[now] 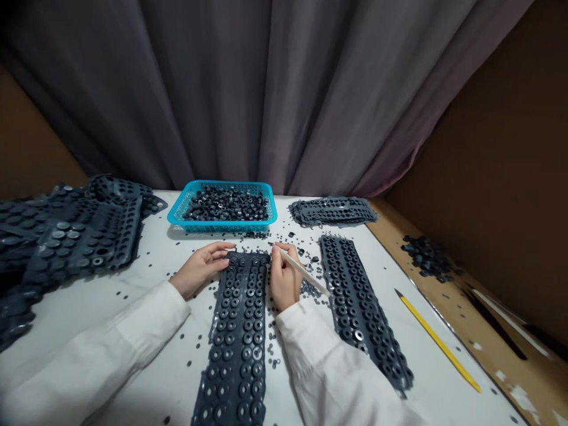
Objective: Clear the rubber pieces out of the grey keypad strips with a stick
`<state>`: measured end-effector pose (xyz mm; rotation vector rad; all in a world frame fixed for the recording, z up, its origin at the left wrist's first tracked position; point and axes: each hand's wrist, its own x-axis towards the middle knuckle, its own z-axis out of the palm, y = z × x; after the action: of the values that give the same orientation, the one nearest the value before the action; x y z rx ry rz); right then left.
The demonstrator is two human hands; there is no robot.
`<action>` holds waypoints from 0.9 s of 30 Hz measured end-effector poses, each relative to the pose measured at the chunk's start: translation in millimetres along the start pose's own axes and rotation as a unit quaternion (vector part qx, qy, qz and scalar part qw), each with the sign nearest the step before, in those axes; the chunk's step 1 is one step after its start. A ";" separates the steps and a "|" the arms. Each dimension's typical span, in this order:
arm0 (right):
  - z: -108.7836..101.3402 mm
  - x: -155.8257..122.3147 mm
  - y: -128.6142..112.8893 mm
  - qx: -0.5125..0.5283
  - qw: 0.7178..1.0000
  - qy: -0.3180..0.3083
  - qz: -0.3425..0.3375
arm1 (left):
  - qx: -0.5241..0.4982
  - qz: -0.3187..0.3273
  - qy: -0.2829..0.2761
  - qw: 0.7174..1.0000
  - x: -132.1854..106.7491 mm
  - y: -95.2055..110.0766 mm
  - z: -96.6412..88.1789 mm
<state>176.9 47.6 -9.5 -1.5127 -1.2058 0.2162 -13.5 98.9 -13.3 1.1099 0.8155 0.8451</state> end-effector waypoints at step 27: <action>2.9 -1.6 -2.6 0.189 0.965 -0.178 0.040 | -0.068 0.028 0.016 0.997 -2.3 20.4 6.8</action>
<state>172.7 47.9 -9.2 -1.2159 -1.2935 0.7565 -11.9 98.7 8.2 1.0043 0.7459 0.9532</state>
